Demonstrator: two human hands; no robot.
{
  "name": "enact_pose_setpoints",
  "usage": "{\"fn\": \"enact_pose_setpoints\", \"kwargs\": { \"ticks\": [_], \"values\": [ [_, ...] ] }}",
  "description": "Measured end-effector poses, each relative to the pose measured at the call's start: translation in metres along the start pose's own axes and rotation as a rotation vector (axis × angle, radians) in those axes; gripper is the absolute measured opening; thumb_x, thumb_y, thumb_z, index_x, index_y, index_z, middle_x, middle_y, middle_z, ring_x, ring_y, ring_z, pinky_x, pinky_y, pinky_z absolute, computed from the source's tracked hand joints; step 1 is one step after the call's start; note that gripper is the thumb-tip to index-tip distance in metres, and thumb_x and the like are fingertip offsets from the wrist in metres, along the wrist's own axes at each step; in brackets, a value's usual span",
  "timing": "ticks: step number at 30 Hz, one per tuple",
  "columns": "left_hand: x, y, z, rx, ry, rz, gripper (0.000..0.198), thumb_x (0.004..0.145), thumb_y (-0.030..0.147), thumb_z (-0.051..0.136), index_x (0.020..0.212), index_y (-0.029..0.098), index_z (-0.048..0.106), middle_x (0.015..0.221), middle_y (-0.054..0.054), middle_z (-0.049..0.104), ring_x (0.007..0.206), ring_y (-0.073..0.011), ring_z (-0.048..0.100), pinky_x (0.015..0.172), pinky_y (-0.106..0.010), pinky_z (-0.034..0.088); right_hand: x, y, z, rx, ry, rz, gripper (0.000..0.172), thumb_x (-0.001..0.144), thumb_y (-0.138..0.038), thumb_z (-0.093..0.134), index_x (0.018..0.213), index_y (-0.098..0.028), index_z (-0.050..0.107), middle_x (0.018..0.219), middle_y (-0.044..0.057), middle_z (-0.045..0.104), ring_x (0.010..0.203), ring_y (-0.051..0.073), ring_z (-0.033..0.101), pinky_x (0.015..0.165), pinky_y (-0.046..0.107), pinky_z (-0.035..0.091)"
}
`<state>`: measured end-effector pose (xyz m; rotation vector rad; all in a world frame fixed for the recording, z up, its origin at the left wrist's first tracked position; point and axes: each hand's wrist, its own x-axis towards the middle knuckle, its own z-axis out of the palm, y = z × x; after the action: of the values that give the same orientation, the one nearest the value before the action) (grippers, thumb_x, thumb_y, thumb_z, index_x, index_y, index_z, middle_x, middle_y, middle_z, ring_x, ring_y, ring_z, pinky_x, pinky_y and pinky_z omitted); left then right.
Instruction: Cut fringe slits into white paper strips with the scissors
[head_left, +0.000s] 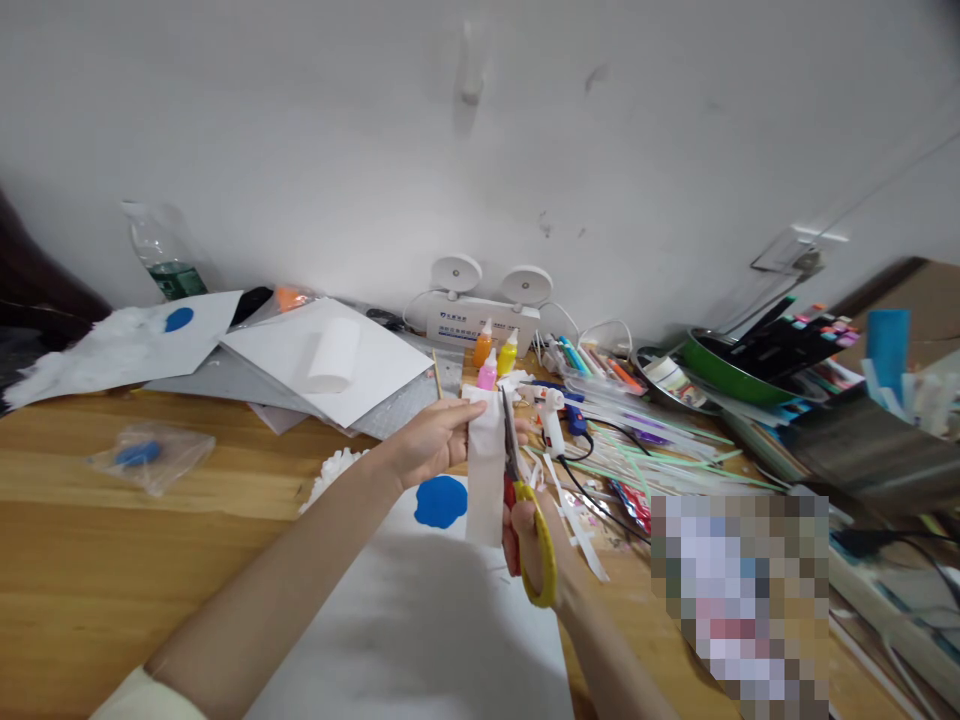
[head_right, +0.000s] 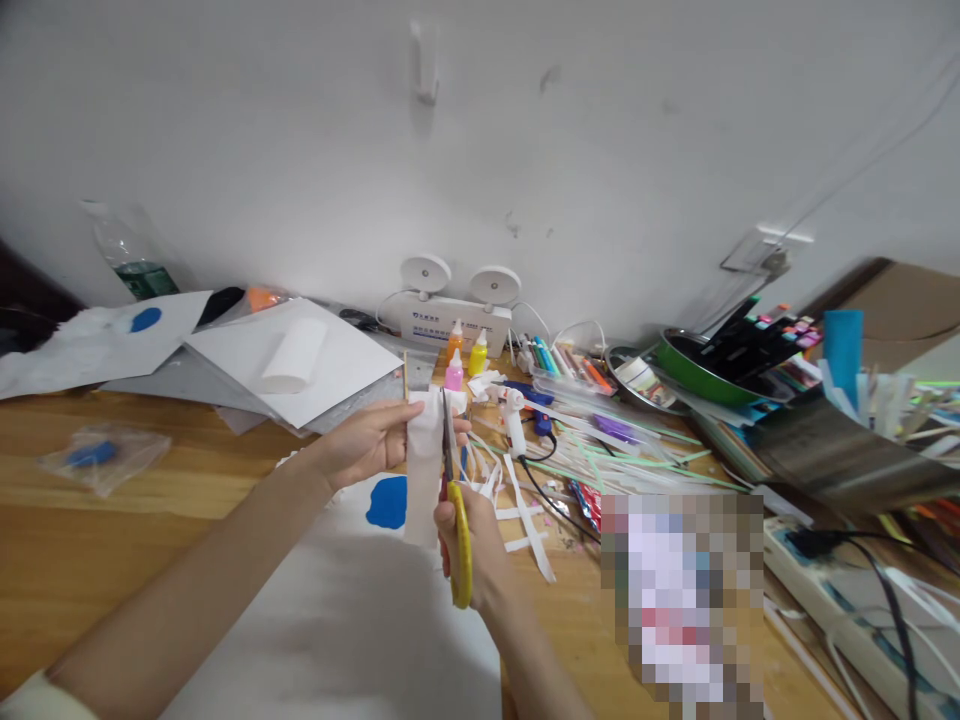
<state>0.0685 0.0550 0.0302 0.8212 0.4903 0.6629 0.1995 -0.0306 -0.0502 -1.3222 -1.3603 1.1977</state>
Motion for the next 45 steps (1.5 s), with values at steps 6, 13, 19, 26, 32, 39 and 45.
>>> {"fn": "enact_pose_setpoints", "kwargs": {
  "ticks": [6, 13, 19, 26, 32, 39, 45],
  "values": [
    [0.002, -0.002, -0.005, -0.009, -0.012, -0.010, 0.032, 0.085, 0.016, 0.035, 0.104, 0.003, 0.058, 0.100, -0.019, 0.064, 0.095, -0.0237, 0.060, 0.090, -0.039, 0.041, 0.000, 0.006, 0.001, 0.062, 0.035, 0.048, 0.060, 0.063, -0.081, 0.030, 0.059, -0.020, 0.036, 0.031, -0.010, 0.032, 0.021, 0.005, 0.032, 0.022, 0.014, 0.020],
    [0.001, -0.001, -0.003, 0.021, 0.021, -0.048, 0.033, 0.085, 0.018, 0.037, 0.106, 0.003, 0.057, 0.103, -0.019, 0.064, 0.094, -0.0250, 0.060, 0.090, -0.041, 0.041, 0.002, -0.002, 0.001, 0.078, 0.032, 0.094, 0.063, 0.058, -0.083, 0.032, 0.057, -0.020, 0.037, 0.030, -0.009, 0.033, 0.020, 0.004, 0.029, 0.021, 0.015, 0.022],
    [0.000, -0.001, -0.006, 0.056, 0.019, -0.062, 0.032, 0.084, 0.021, 0.040, 0.106, 0.004, 0.057, 0.104, -0.019, 0.063, 0.096, -0.0250, 0.060, 0.089, -0.040, 0.041, 0.000, -0.005, 0.001, 0.190, -0.044, 0.037, 0.058, 0.066, -0.077, 0.034, 0.057, -0.019, 0.038, 0.034, -0.009, 0.033, 0.023, 0.003, 0.031, 0.024, 0.014, 0.023],
    [0.002, -0.002, -0.010, 0.106, 0.067, -0.099, 0.028, 0.083, 0.020, 0.042, 0.099, 0.006, 0.060, 0.092, -0.015, 0.067, 0.086, -0.0198, 0.062, 0.082, -0.033, 0.045, 0.004, 0.006, -0.004, 0.218, -0.130, 0.045, 0.060, 0.068, -0.078, 0.028, 0.060, -0.019, 0.037, 0.042, -0.008, 0.037, 0.024, 0.003, 0.033, 0.024, 0.013, 0.024],
    [0.003, -0.003, -0.010, 0.139, 0.083, -0.137, 0.021, 0.082, 0.019, 0.045, 0.089, 0.008, 0.061, 0.080, -0.011, 0.067, 0.072, -0.0150, 0.063, 0.071, -0.027, 0.048, 0.006, 0.010, -0.005, 0.202, -0.102, 0.046, 0.062, 0.063, -0.081, 0.029, 0.058, -0.019, 0.037, 0.038, -0.009, 0.035, 0.022, 0.003, 0.029, 0.023, 0.014, 0.023],
    [0.004, -0.003, -0.010, 0.111, 0.152, -0.155, 0.013, 0.080, 0.018, 0.048, 0.079, 0.010, 0.058, 0.073, -0.008, 0.066, 0.064, -0.0124, 0.061, 0.069, -0.027, 0.047, 0.005, -0.012, -0.005, 0.018, -0.013, -0.023, 0.064, 0.064, -0.081, 0.026, 0.041, -0.021, 0.032, 0.026, -0.005, 0.032, 0.022, 0.005, 0.028, 0.023, 0.017, 0.021],
    [0.006, -0.004, -0.013, 0.093, 0.161, -0.146, 0.011, 0.079, 0.016, 0.048, 0.078, 0.010, 0.057, 0.070, -0.008, 0.064, 0.064, -0.0136, 0.061, 0.069, -0.028, 0.047, 0.007, -0.006, -0.005, 0.014, 0.004, -0.012, 0.064, 0.066, -0.079, 0.026, 0.039, -0.022, 0.030, 0.025, -0.005, 0.031, 0.020, 0.005, 0.029, 0.023, 0.018, 0.019]
  ]
}}
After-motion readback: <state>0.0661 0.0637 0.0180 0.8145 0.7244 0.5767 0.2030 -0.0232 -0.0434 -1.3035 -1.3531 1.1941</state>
